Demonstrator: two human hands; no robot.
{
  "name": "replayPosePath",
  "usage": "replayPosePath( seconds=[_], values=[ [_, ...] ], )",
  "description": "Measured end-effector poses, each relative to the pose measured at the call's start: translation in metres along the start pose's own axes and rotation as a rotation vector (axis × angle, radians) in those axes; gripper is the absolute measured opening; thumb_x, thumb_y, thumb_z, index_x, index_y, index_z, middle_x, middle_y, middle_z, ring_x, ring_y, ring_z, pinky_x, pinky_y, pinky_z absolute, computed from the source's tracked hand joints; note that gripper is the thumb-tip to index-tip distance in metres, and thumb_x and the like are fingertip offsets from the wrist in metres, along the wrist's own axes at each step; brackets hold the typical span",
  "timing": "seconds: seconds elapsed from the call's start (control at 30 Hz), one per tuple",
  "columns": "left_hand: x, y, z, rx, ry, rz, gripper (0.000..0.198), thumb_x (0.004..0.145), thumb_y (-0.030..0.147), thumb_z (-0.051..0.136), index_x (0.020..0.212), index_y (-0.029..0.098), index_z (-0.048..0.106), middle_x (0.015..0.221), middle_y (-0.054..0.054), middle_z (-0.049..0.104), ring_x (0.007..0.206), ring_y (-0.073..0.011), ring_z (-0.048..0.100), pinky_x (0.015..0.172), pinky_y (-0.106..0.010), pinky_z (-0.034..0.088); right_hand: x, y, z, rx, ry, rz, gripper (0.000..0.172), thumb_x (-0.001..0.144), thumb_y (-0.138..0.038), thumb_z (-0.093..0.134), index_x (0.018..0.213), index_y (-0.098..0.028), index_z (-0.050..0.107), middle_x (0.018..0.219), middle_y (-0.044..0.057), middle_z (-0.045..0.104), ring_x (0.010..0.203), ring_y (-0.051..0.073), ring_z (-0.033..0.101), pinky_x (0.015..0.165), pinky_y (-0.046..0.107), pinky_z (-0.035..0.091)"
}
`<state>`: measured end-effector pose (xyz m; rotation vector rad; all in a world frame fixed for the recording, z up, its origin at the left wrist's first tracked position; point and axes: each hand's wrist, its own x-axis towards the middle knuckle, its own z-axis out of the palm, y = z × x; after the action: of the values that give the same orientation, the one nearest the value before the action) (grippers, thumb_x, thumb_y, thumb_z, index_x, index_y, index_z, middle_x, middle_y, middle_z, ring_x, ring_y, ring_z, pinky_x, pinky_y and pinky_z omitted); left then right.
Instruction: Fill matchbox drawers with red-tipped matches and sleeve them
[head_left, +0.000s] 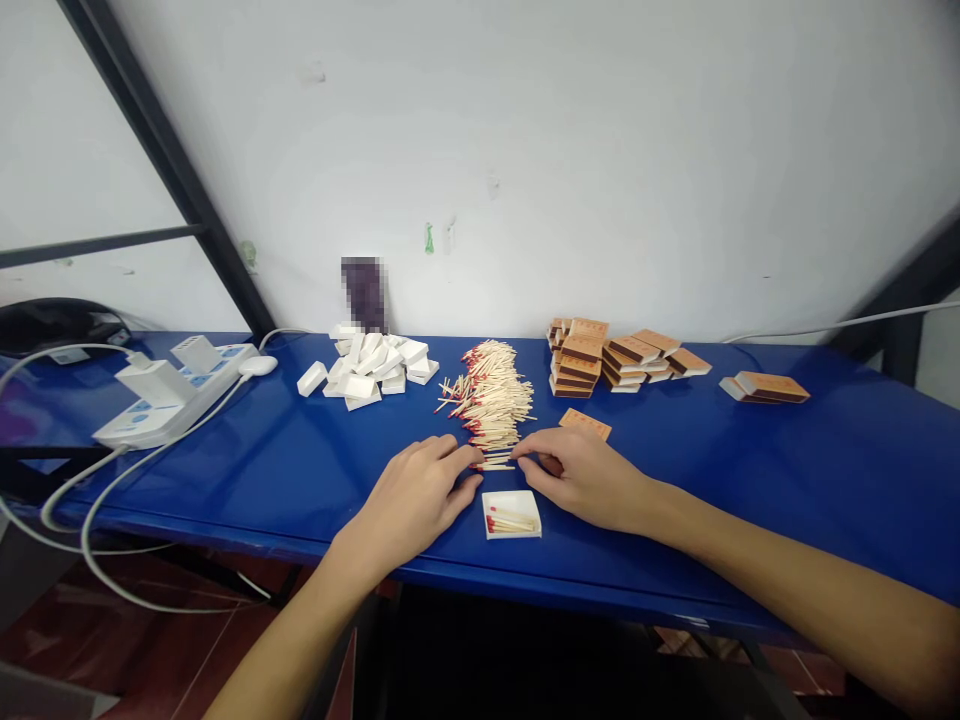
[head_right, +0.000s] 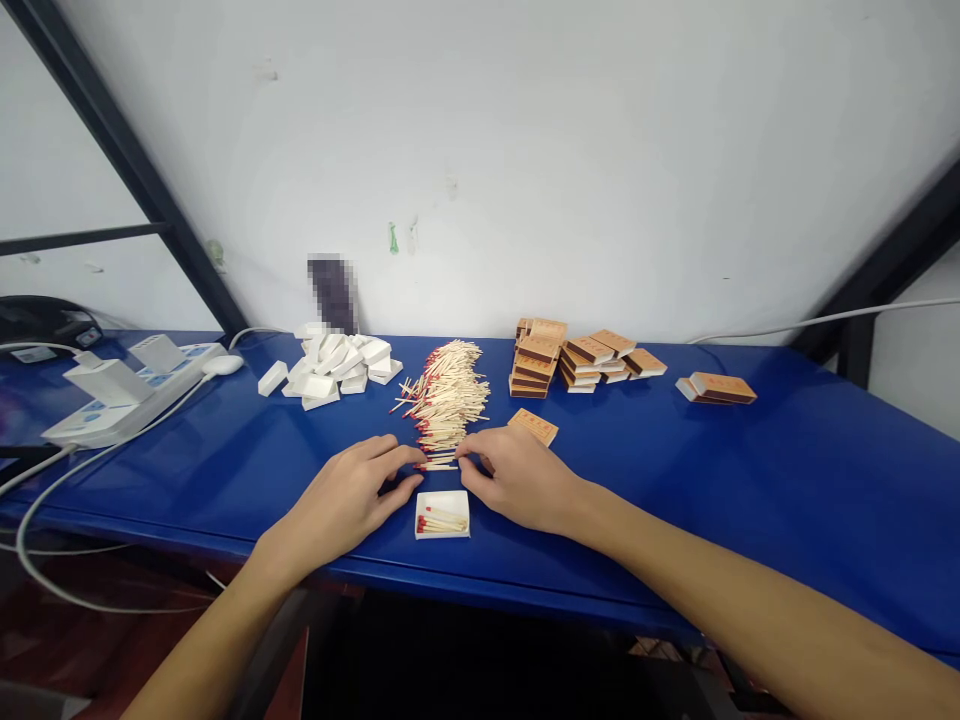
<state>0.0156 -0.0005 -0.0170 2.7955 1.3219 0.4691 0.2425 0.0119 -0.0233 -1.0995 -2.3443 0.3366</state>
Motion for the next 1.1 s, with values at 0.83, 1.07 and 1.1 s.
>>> replayPosePath(
  seconds=[0.83,1.07,1.1],
  values=[
    [-0.0013,-0.0011,0.0004,0.010,0.010,-0.033,0.013,0.097,0.030,0.052,0.096,0.020,0.060,0.091,0.000,0.064,0.082,-0.0176,0.059,0.073,-0.031,0.042,-0.0005,-0.0003,-0.0002,-0.004,-0.022,0.006,0.025,0.086,-0.016,0.051,0.095,-0.016,0.074,0.061,0.001,0.063,0.053,0.013,0.053,0.055,0.024,0.037],
    [-0.0013,-0.0011,-0.0003,0.037,0.019,-0.094,0.015,0.095,0.034,0.055,0.099,0.021,0.059,0.086,-0.001,0.063,0.079,-0.0191,0.059,0.070,-0.031,0.042,-0.0008,0.0007,-0.0002,-0.026,-0.020,0.001,0.023,0.085,-0.014,0.052,0.095,-0.017,0.073,0.063,0.001,0.065,0.055,0.013,0.054,0.057,0.024,0.037],
    [-0.0011,-0.0010,-0.0004,0.041,0.020,-0.104,0.016,0.094,0.035,0.055,0.100,0.021,0.060,0.085,-0.001,0.063,0.079,-0.0193,0.059,0.070,-0.031,0.042,-0.0010,0.0007,-0.0003,-0.031,-0.023,-0.003,0.023,0.085,-0.014,0.052,0.094,-0.017,0.073,0.063,0.001,0.065,0.055,0.013,0.054,0.057,0.024,0.037]
  ],
)
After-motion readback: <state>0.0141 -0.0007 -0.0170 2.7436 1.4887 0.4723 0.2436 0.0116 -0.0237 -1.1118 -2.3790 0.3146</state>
